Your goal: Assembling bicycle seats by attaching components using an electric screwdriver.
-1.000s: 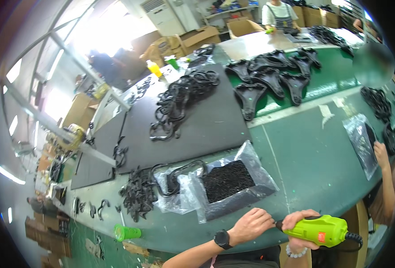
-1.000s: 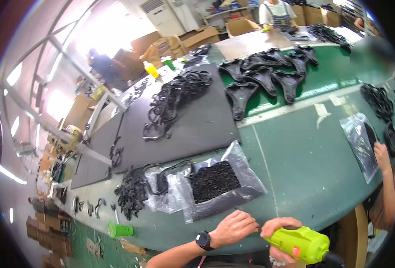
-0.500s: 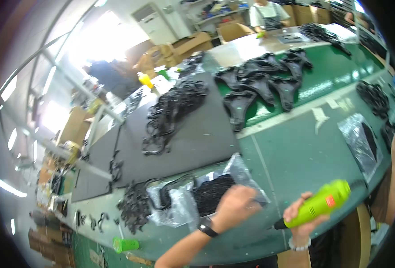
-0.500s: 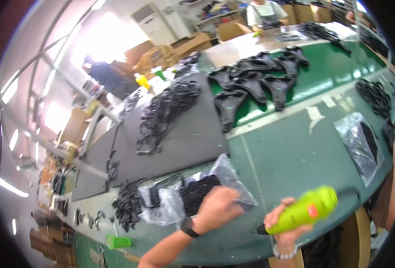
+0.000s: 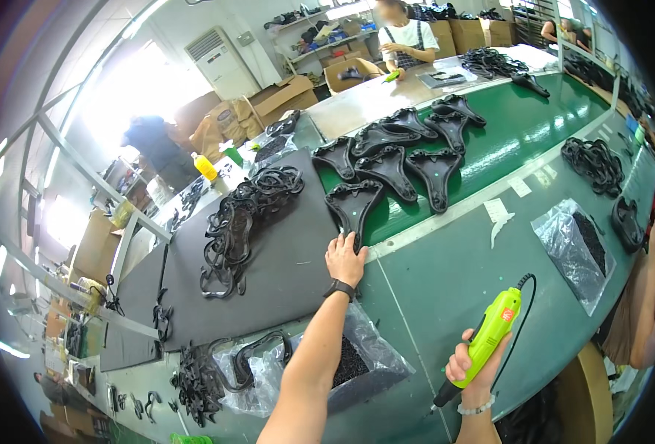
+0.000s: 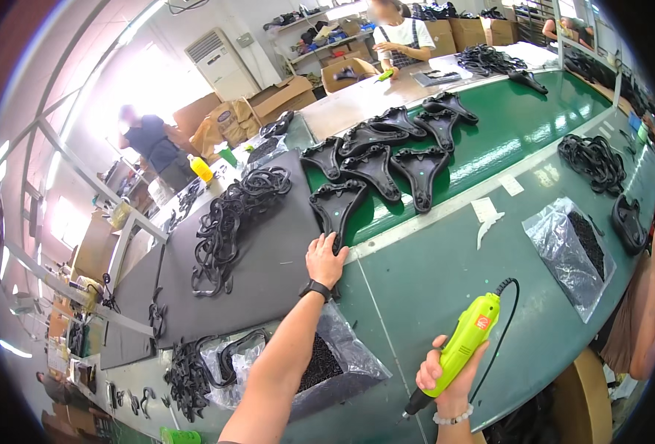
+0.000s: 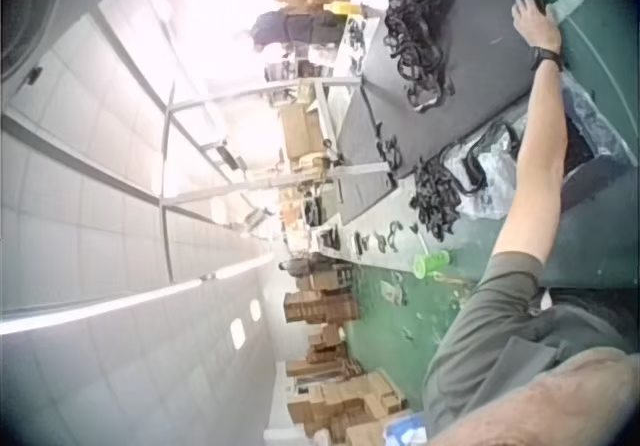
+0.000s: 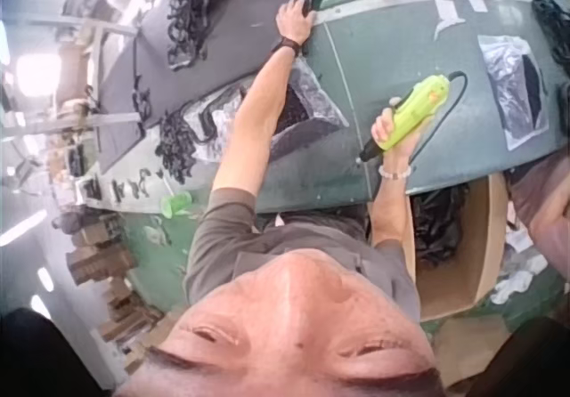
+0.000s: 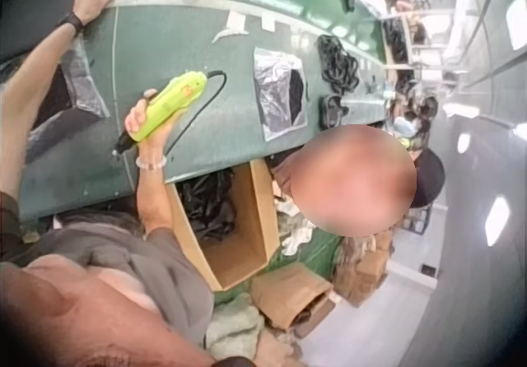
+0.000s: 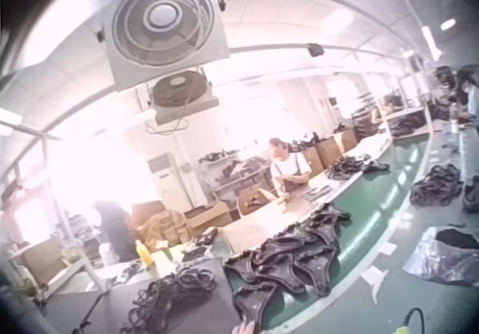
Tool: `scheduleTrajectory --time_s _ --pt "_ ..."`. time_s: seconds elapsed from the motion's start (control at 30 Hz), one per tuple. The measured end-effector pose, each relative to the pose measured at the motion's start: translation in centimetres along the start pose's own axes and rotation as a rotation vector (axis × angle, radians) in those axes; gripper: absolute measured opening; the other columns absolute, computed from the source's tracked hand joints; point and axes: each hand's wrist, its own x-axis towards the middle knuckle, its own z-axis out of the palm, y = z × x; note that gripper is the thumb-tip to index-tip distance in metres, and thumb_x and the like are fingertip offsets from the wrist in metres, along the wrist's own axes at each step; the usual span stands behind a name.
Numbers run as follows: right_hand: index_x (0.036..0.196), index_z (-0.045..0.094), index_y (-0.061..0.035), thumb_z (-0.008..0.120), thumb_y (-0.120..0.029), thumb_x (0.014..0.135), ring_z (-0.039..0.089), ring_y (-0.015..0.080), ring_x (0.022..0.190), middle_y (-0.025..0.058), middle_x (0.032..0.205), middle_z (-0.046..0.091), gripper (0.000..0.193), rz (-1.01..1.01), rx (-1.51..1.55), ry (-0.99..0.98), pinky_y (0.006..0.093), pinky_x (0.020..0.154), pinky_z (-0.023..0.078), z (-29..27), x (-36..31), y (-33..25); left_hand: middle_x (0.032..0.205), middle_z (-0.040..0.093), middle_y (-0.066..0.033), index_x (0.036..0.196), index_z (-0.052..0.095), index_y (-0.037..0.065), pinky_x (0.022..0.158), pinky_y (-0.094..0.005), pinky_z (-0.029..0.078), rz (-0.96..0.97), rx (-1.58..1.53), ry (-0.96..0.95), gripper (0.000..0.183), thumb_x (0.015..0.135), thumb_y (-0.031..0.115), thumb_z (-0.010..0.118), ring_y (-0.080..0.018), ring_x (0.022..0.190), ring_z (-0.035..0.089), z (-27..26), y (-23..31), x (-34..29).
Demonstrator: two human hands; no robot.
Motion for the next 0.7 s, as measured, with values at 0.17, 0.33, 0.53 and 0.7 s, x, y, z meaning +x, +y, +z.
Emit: scheduleTrajectory --time_s 0.17,0.33,0.53,0.7 --pt "0.112 0.057 -0.0078 0.027 -0.082 0.086 0.043 0.0208 0.040 0.0058 0.057 0.047 0.084 -0.064 -0.035 0.059 0.0369 0.040 0.038 0.2 0.4 0.0 0.105 0.068 -0.0132 0.116 0.063 0.008 0.087 -0.0353 0.050 -0.217 -0.345 -0.100 0.045 0.077 0.030 0.069 -0.0297 0.099 0.063 -3.2 -0.4 1.4" --pt "0.118 0.052 -0.0066 0.029 -0.077 0.089 0.042 0.0198 0.042 0.0065 0.060 0.045 0.080 -0.101 -0.034 -0.009 0.0369 0.040 0.038 -0.6 0.0 -0.6 0.090 0.056 -0.0020 0.106 0.057 -0.001 0.073 -0.0238 0.044 -0.267 -0.947 -0.338 0.034 0.077 0.012 0.068 -0.0115 0.084 0.055 -11.9 -1.4 -5.7" --pt "0.132 0.040 0.0028 0.030 -0.064 0.097 0.038 0.0174 0.047 0.0068 0.067 0.042 0.076 -0.008 0.117 -0.437 0.0331 0.050 0.037 -2.0 -1.3 -1.9 0.120 0.060 -0.0142 0.077 0.049 0.006 0.087 -0.0327 0.048 0.048 -0.870 -0.375 0.034 0.068 0.010 0.081 -0.0248 0.107 0.059 -24.6 -3.4 -27.7" --pt "0.132 0.040 0.0017 0.030 -0.063 0.098 0.039 0.0181 0.046 0.0080 0.067 0.044 0.075 0.105 -0.084 -0.437 0.0335 0.049 0.037 -2.8 -5.5 -1.4 0.127 0.059 -0.0110 0.077 0.050 0.007 0.087 -0.0344 0.048 -0.045 -0.770 -0.543 0.033 0.072 0.015 0.082 -0.0257 0.108 0.058 -27.5 -5.6 -41.9"
